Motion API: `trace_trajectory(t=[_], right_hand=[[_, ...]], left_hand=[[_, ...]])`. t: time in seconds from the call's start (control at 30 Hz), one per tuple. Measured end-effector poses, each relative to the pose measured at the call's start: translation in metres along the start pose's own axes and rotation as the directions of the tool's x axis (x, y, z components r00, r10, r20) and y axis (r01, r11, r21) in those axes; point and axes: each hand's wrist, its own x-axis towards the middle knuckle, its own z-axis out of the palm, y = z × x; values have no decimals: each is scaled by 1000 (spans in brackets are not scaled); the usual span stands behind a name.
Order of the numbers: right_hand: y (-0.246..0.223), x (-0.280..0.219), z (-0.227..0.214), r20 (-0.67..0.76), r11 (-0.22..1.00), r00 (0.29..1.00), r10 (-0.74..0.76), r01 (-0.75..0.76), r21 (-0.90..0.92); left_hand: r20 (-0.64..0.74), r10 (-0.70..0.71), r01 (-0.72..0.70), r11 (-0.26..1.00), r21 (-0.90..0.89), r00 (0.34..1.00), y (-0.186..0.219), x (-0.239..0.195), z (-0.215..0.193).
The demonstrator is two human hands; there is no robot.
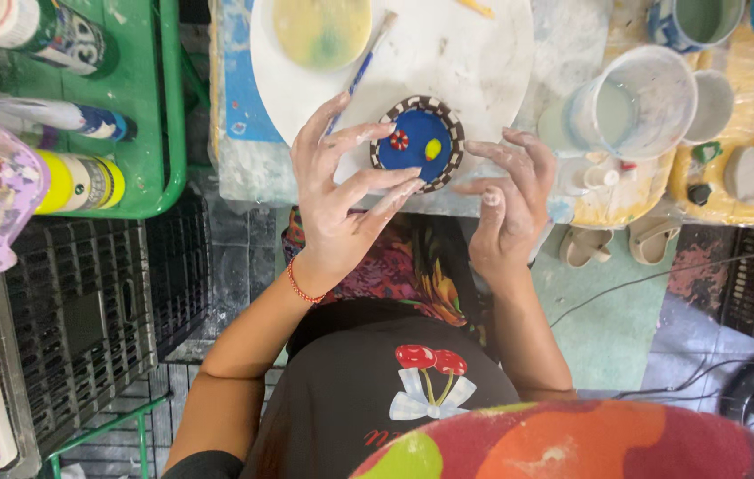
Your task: The person applies glaze to the interior and rim of a small clay bowl using a brush and then adds decorative dots and lines to the inside of the bowl.
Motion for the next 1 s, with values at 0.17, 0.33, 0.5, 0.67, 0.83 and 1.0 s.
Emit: trace_trajectory(t=[0.17, 0.33, 0.5, 0.67, 0.83, 1.0], right_hand=[[-16, 11, -5, 114, 998, 993, -33, 38, -42], [-29, 21, -23, 230, 995, 968, -95, 101, -13], [-31, 25, -56, 282, 992, 953, -110, 121, -21], [-32, 25, -59, 267, 997, 962, -49, 63, -41], [-25, 13, -14, 196, 997, 980, 35, -21, -72], [-12, 7, 12, 233, 995, 972, -29, 51, -87]], left_hand=[[-72, 4, -7, 999, -38, 997, 0, 8, -9], [-121, -20, 19, 1000, -13, 992, -3, 13, -26], [-133, -25, 24, 1000, -10, 991, -9, 17, -38], [-109, -43, 38, 998, -46, 993, -7, 15, -40], [33, -56, 60, 989, -138, 998, -11, 8, -24], [206, -87, 114, 986, -123, 975, -16, 0, -11]])
